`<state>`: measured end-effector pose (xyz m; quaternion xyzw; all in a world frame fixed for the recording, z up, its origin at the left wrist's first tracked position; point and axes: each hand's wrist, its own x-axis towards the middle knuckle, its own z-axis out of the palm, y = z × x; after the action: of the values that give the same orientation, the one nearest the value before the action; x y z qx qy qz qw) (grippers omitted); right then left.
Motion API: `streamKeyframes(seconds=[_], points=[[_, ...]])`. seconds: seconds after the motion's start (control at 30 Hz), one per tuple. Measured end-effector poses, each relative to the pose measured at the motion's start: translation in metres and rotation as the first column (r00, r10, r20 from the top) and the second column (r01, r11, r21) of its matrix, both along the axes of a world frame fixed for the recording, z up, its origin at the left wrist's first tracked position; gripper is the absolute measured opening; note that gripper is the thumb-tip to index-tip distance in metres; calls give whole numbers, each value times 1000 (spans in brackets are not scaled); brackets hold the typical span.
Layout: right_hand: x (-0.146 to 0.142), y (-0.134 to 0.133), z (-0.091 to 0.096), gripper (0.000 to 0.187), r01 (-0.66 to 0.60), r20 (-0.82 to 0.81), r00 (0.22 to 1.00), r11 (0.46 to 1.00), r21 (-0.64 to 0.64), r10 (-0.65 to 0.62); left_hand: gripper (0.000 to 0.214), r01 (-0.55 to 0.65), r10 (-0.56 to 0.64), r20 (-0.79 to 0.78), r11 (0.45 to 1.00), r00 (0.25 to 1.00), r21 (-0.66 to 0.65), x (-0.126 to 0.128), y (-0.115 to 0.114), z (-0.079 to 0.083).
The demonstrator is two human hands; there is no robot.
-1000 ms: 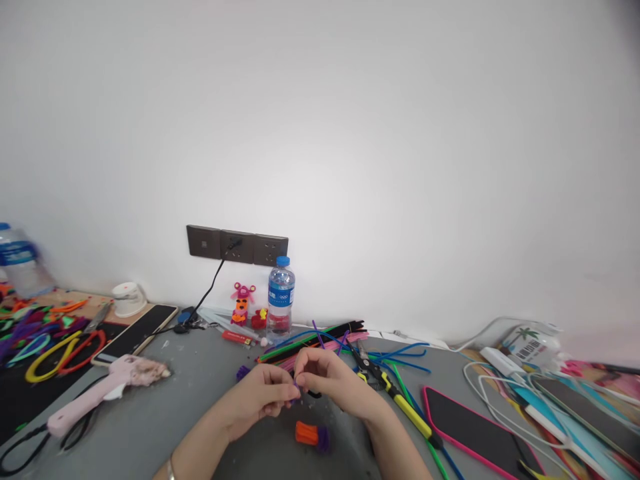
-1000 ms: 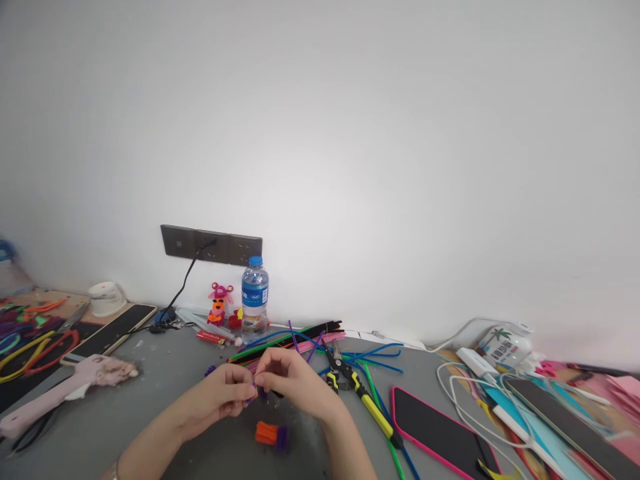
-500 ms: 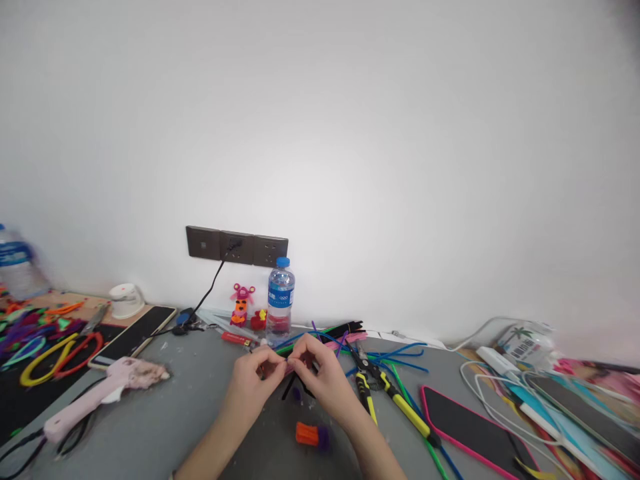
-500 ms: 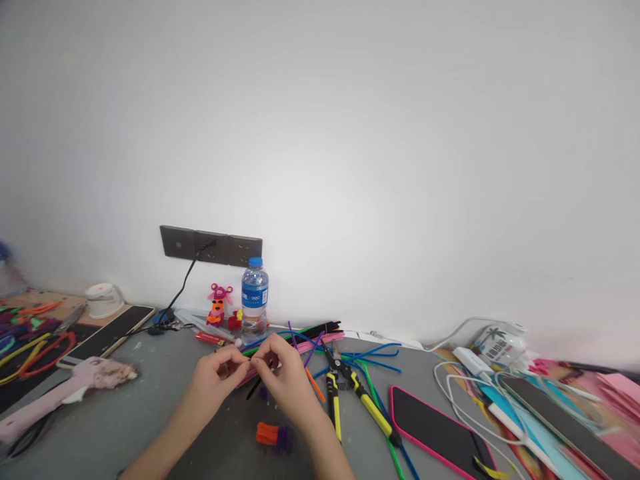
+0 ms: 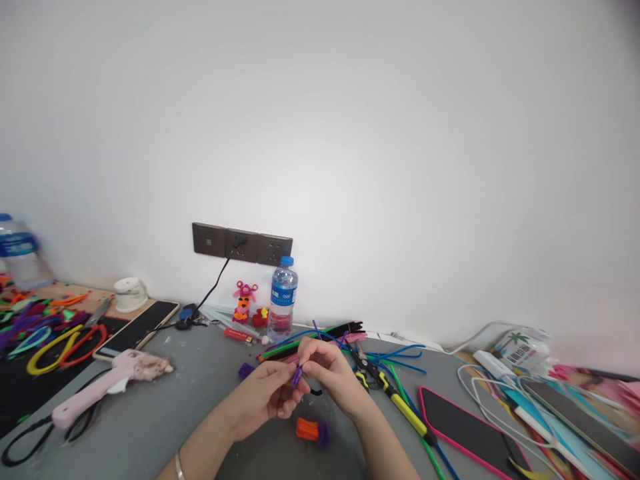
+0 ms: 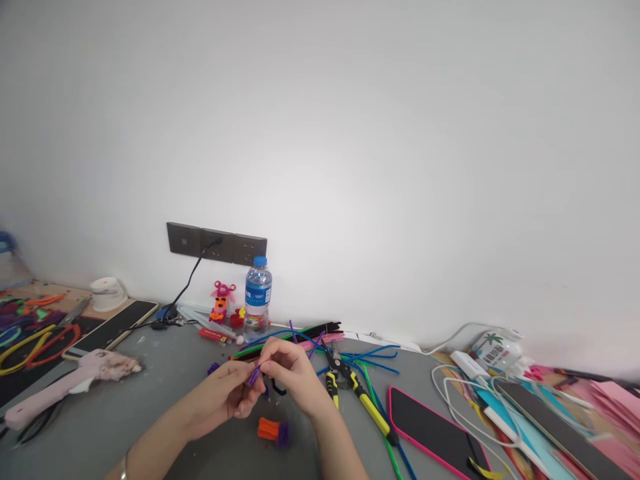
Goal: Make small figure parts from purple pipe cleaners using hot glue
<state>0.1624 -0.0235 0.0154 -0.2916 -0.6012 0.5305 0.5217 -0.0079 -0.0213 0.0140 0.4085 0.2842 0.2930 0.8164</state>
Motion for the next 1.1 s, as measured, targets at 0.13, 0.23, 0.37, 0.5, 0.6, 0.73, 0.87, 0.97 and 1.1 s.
streamKeyframes(seconds=[0.13,0.23,0.37,0.5,0.6,0.73,0.87,0.97,1.1], points=[[-3,1,-1,17,-39,-29,999,999,8,40,41,49,-36,118,993,992,-108,2,-1,1],[-2,1,-1,13,-51,-43,998,998,24,52,39,61,-47,137,993,989,-100,0,1,0],[-1,1,1,11,-85,-38,996,996,30,86,39,82,-70,142,994,987,-78,-2,2,-3],[-2,-1,3,15,-105,-19,994,994,8,105,39,87,-81,134,995,988,-44,-1,1,-3],[-2,-2,4,17,-67,1,998,998,-1,67,39,4,-5,77,1000,997,11,0,2,-4],[-5,-1,5,17,42,57,997,999,25,-43,37,-110,107,29,986,994,122,1,5,-5],[-9,-1,5,17,188,120,972,977,105,-200,40,-233,235,12,951,972,201,3,7,-5],[-9,-2,8,16,279,203,926,939,203,-319,44,-292,305,-15,924,952,247,5,7,-3],[-9,-3,13,14,310,298,869,903,296,-396,45,-332,360,-59,903,931,273,5,6,0]])
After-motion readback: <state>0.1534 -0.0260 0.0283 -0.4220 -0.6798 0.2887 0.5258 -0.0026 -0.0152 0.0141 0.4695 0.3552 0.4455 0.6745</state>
